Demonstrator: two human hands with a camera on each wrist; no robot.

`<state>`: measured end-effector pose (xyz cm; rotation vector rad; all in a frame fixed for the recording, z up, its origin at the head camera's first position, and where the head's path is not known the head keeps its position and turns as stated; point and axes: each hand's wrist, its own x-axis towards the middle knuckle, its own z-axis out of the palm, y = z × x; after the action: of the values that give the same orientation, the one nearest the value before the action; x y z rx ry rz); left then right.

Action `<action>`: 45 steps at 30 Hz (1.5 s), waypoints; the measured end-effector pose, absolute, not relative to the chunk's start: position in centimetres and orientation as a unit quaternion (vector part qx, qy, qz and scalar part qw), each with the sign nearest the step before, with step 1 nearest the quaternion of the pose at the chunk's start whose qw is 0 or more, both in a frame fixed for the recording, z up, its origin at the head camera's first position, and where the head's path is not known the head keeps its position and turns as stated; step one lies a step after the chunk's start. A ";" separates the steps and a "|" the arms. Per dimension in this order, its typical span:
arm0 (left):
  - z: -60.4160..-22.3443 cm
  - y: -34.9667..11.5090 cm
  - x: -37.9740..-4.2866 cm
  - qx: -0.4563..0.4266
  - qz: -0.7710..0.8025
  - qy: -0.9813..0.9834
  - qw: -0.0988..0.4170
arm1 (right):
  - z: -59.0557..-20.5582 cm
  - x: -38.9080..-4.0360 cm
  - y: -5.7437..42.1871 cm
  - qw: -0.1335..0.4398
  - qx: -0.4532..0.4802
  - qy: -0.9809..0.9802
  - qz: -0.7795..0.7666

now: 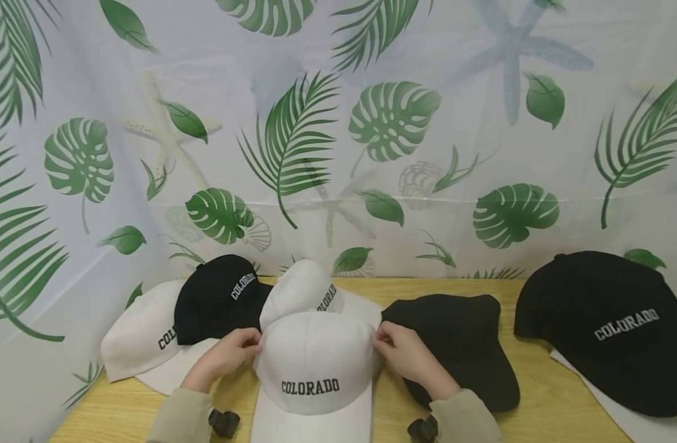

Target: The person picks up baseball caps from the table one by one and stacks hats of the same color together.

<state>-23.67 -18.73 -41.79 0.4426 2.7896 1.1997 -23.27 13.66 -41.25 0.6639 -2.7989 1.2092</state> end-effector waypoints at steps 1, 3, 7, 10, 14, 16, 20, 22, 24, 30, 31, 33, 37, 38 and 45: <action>-41.8 -18.7 -23.7 0.152 0.396 0.905 0.035 | -41.2 -23.2 13.7 0.012 0.217 -0.897 0.386; -41.7 -18.7 -23.6 0.166 0.411 0.896 0.036 | -41.1 -23.1 13.6 0.019 0.226 -0.896 0.382; -41.5 -18.5 -23.7 0.184 0.430 0.883 0.031 | -41.0 -22.9 13.4 0.035 0.228 -0.897 0.378; -41.4 -18.3 -23.8 0.177 0.425 0.888 0.013 | -40.9 -22.8 13.2 0.043 0.219 -0.901 0.372; -41.4 -18.1 -23.8 0.153 0.413 0.897 -0.013 | -40.9 -22.7 13.2 0.044 0.209 -0.909 0.358; -41.3 -18.1 -23.7 0.140 0.408 0.902 -0.021 | -40.9 -22.6 13.3 0.042 0.204 -0.913 0.352; -41.2 -18.0 -23.6 0.119 0.396 0.910 -0.026 | -40.9 -22.6 13.3 0.045 0.195 -0.918 0.342; -41.1 -18.1 -23.5 0.114 0.395 0.911 -0.019 | -40.9 -22.6 13.3 0.046 0.194 -0.919 0.339; -41.2 -18.2 -23.5 0.113 0.390 0.914 -0.004 | -40.9 -22.6 13.3 0.043 0.194 -0.920 0.338; -41.4 -19.0 -23.4 0.156 0.375 0.912 0.062 | -40.9 -22.7 13.7 -0.009 0.226 -0.910 0.347; -41.4 -19.0 -23.3 0.163 0.374 0.910 0.069 | -40.9 -22.7 13.8 -0.024 0.236 -0.906 0.351; -41.4 -19.1 -23.2 0.173 0.375 0.907 0.078 | -41.0 -22.7 14.0 -0.048 0.256 -0.897 0.356; -41.2 -19.0 -23.0 0.171 0.374 0.908 0.077 | -41.1 -22.7 14.0 -0.059 0.273 -0.891 0.357; -41.2 -18.9 -23.0 0.168 0.373 0.909 0.077 | -41.1 -22.7 13.9 -0.053 0.273 -0.894 0.352; -41.3 -18.7 -23.0 0.138 0.390 0.906 0.092 | -41.0 -22.5 13.8 -0.012 0.267 -0.912 0.312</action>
<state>-23.03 -18.72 -41.30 0.4109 2.6895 1.1579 -22.55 13.84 -41.03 0.8468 -2.8858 0.9874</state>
